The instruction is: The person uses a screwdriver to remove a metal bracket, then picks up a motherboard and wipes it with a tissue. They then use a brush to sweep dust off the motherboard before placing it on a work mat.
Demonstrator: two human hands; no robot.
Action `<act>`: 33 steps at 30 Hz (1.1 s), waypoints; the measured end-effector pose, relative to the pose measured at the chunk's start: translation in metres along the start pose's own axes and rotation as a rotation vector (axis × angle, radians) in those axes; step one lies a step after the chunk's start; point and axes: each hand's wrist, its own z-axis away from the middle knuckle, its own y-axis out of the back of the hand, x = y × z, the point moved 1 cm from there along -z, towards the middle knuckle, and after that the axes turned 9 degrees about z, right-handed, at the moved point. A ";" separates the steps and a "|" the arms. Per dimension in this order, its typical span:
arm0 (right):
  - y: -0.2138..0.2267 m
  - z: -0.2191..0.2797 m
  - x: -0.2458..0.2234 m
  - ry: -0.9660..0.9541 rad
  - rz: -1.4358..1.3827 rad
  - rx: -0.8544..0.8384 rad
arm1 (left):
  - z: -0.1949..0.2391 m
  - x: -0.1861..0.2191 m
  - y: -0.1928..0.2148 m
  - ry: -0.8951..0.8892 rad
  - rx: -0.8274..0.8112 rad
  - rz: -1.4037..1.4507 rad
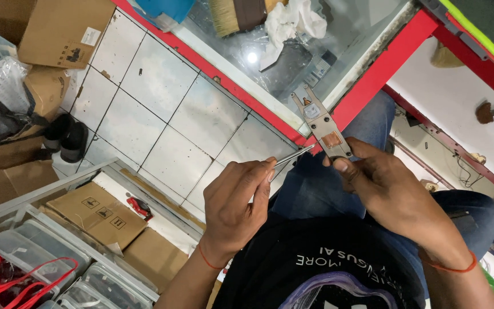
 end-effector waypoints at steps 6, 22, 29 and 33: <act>0.000 -0.002 0.002 -0.034 -0.035 -0.017 | -0.002 -0.003 -0.005 -0.019 0.007 -0.012; -0.001 -0.003 0.004 -0.046 -0.091 -0.034 | -0.008 -0.002 -0.009 -0.026 0.013 0.008; -0.002 -0.004 0.005 -0.064 -0.097 -0.032 | -0.007 -0.002 -0.007 -0.007 0.006 0.045; -0.001 -0.005 0.005 -0.070 -0.028 -0.030 | -0.013 0.000 -0.009 -0.029 0.014 0.025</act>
